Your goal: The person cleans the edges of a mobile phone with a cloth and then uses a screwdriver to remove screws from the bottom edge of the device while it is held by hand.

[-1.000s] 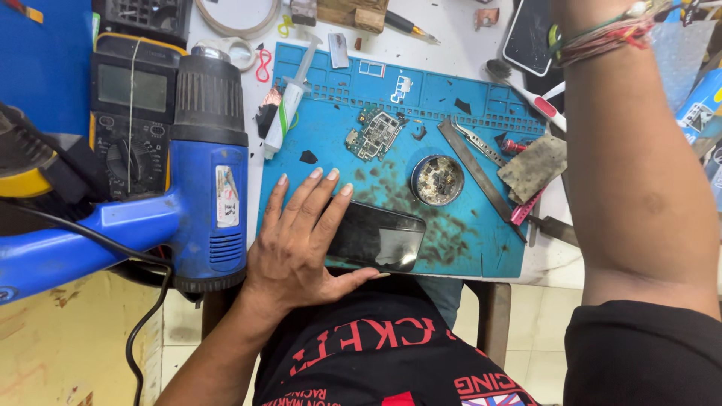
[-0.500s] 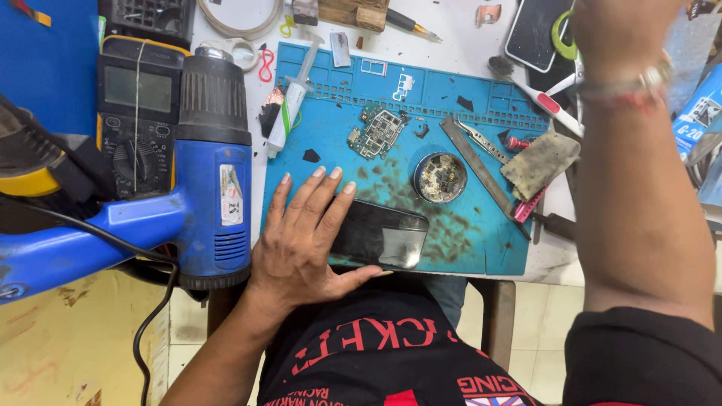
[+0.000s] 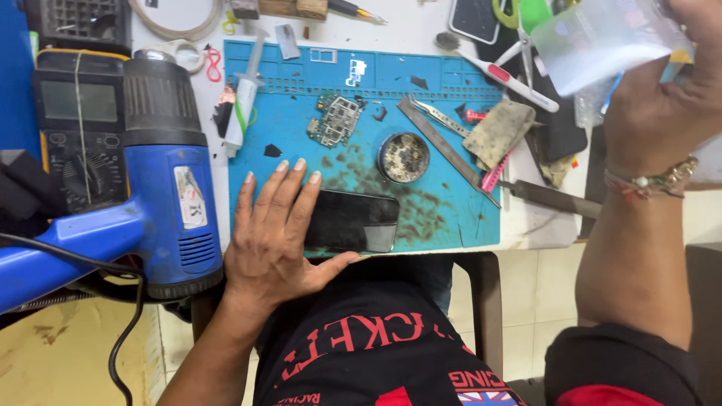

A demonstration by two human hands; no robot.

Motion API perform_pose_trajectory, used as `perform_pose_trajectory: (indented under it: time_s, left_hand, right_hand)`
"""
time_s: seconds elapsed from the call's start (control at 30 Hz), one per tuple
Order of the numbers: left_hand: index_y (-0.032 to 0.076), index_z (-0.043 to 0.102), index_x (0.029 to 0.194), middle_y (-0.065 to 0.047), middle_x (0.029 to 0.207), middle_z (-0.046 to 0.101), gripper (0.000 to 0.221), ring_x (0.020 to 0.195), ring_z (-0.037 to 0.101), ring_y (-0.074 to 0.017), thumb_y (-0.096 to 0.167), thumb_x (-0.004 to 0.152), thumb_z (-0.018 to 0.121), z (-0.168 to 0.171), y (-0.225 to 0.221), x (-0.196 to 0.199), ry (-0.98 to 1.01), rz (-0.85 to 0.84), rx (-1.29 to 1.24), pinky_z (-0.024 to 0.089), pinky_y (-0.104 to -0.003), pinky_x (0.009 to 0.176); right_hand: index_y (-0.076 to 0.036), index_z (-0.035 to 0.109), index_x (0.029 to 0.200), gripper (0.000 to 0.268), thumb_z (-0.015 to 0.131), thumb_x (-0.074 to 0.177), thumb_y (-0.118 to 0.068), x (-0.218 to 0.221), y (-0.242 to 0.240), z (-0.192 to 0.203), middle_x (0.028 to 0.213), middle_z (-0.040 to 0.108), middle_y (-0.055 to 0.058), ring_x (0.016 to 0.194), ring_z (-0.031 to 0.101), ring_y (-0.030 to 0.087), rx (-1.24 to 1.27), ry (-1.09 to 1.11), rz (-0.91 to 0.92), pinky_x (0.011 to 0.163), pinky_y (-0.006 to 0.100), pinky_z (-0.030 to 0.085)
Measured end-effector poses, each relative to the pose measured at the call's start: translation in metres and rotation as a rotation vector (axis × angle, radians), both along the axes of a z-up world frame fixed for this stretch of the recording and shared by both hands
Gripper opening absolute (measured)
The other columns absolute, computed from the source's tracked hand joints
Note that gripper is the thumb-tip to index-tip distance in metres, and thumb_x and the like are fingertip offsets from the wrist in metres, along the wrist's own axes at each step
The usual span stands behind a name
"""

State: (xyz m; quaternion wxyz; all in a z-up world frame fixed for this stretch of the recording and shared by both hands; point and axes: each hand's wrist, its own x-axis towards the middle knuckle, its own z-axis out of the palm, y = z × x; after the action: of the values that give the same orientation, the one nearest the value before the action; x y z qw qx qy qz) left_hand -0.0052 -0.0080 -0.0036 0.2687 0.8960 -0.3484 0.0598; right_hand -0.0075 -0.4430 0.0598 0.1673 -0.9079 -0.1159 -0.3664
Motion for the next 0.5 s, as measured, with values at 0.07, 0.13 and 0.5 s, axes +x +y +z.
perform_pose_trajectory:
  time_s: [0.07,0.13,0.5]
  left_hand:
    - [0.003,0.046,0.148,-0.020,0.150,0.051,0.107,0.140,0.047,-0.0388,0.072,0.073,0.078,-0.001,0.000,0.000,-0.009,0.000,-0.008,0.028,-0.060,0.120]
    - [0.003,0.045,0.148,-0.021,0.150,0.050,0.107,0.140,0.048,-0.0387,0.071,0.073,0.079,-0.001,0.000,-0.003,-0.016,0.004,-0.016,0.028,-0.060,0.120]
    - [0.005,0.056,0.140,-0.018,0.144,0.057,0.082,0.138,0.053,-0.0360,0.061,0.085,0.081,-0.015,0.009,-0.012,-0.131,-0.036,-0.169,0.039,-0.055,0.119]
  right_hand:
    - [0.011,0.064,0.132,0.030,0.049,0.107,0.016,-0.003,0.000,0.004,0.123,0.071,0.021,0.114,0.073,0.033,-0.039,-0.051,-0.058,0.103,0.038,0.059]
    - [0.010,0.064,0.130,0.032,0.049,0.104,0.020,-0.006,-0.003,0.004,0.123,0.072,0.021,0.114,0.073,0.031,-0.034,-0.073,-0.106,0.103,0.038,0.059]
    - [0.005,0.059,0.132,0.048,0.079,0.089,-0.001,-0.056,0.024,0.014,0.130,0.061,0.022,0.119,0.058,0.038,-0.323,0.222,-0.295,0.101,0.047,0.048]
